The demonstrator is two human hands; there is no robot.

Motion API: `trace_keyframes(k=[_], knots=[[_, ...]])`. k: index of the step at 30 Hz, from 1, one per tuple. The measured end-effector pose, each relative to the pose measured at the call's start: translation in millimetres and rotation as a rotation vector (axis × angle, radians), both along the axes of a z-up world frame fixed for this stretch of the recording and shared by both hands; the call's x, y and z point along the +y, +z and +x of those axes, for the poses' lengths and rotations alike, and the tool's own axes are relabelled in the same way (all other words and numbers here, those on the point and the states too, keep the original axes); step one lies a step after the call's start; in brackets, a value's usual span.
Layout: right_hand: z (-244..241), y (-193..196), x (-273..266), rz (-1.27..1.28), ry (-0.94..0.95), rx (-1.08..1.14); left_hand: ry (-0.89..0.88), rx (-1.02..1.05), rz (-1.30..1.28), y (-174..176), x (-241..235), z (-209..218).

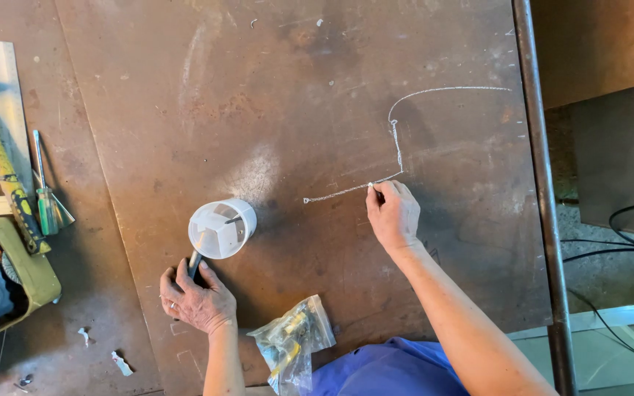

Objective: Sketching a technical diagram with chalk on a metal workbench and then assembling a metal tool component.

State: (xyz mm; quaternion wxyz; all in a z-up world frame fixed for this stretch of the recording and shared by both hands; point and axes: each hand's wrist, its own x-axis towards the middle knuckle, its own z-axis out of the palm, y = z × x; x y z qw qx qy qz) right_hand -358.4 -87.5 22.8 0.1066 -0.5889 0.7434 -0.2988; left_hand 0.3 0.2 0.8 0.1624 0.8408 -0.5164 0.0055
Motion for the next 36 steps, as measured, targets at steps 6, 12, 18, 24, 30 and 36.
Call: trace_keyframes(k=[6, 12, 18, 24, 30, 36], knots=[[-17.2, 34.3, 9.9, 0.67, 0.017, -0.018, 0.011, -0.034, -0.021, -2.4, -3.4, -0.1], [2.5, 17.4, 69.4, 0.337, -0.029, -0.13, 0.004, -0.033, 0.005, 0.9, -0.6, 0.6], [18.0, 19.7, 45.8, 0.091, 0.031, -0.121, 0.003, -0.028, -0.004, 1.7, 1.7, 0.4], [37.0, -1.6, 21.7, 0.025, 0.073, -0.04, -0.003, -0.01, -0.009, 4.2, -0.3, -0.7], [44.4, -8.5, 17.4, 0.008, 0.045, -0.001, 0.016, 0.002, 0.001, 4.5, -2.0, -1.4], [45.2, -13.0, 17.3, -0.007, 0.052, 0.02, 0.012, -0.008, 0.001, 4.6, -2.2, -1.2]])
